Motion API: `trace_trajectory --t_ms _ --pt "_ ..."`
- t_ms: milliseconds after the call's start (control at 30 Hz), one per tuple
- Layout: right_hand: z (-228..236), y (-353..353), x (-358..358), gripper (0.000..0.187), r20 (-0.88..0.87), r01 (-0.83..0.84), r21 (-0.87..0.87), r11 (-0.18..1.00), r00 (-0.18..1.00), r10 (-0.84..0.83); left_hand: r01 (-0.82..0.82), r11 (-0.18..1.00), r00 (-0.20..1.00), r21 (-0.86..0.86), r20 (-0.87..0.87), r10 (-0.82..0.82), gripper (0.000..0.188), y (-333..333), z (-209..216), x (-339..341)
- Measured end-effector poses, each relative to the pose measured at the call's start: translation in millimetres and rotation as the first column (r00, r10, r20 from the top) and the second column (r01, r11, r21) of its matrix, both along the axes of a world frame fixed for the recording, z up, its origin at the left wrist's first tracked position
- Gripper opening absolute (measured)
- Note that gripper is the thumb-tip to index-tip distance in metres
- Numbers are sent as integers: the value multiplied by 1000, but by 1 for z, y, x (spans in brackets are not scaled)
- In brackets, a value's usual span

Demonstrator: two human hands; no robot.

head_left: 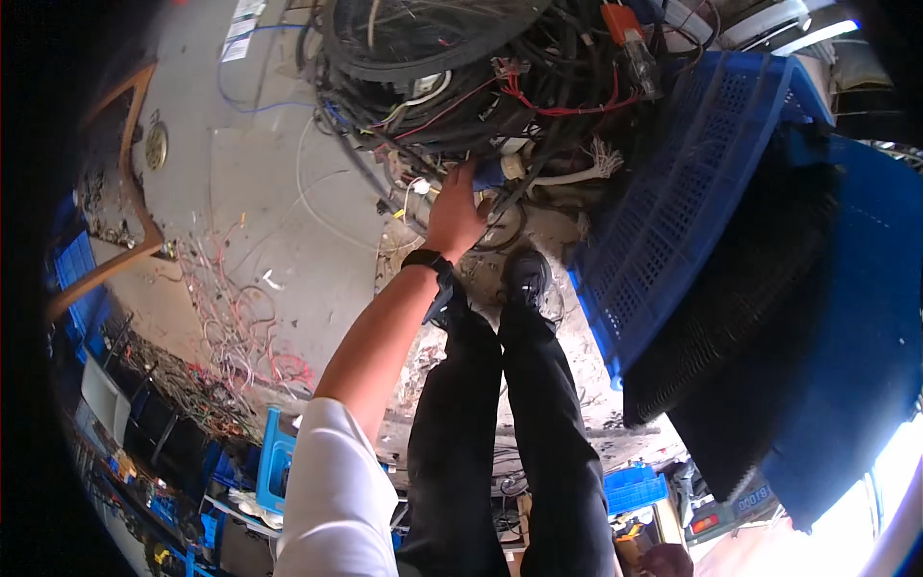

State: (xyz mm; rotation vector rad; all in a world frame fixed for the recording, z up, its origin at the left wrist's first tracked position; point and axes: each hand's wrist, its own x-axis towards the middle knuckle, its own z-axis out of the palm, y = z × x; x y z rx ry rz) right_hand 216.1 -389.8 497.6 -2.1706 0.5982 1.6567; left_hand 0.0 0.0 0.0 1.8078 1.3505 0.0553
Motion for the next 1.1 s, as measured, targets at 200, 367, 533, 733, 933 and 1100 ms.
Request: trace_trajectory --t_ms 200,367,533,733,933,1100 --pt "-58 -1 0 29 -27 42 -62 997 999 -43 128 975 957 180 -279 -75 60 -6 -54 33" --pt "-35 -2 0 29 -11 46 -50 998 999 -46 163 987 973 5 -167 -159 51 -36 15 38" --pt "-10 2 4 29 3 8 14 1000 1000 -8 179 247 817 -952 283 502 54 -47 84 3" --pt "8 11 4 29 38 -24 82 996 999 21 229 21 433 -973 121 893 68 -9 152 -11" --pt "19 0 6 29 45 -41 142 989 998 35 187 -26 332 -982 38 942 69 17 187 -20" --pt "26 4 1 29 57 -28 220 975 998 16 238 -29 308 -971 47 950 70 10 217 -17"
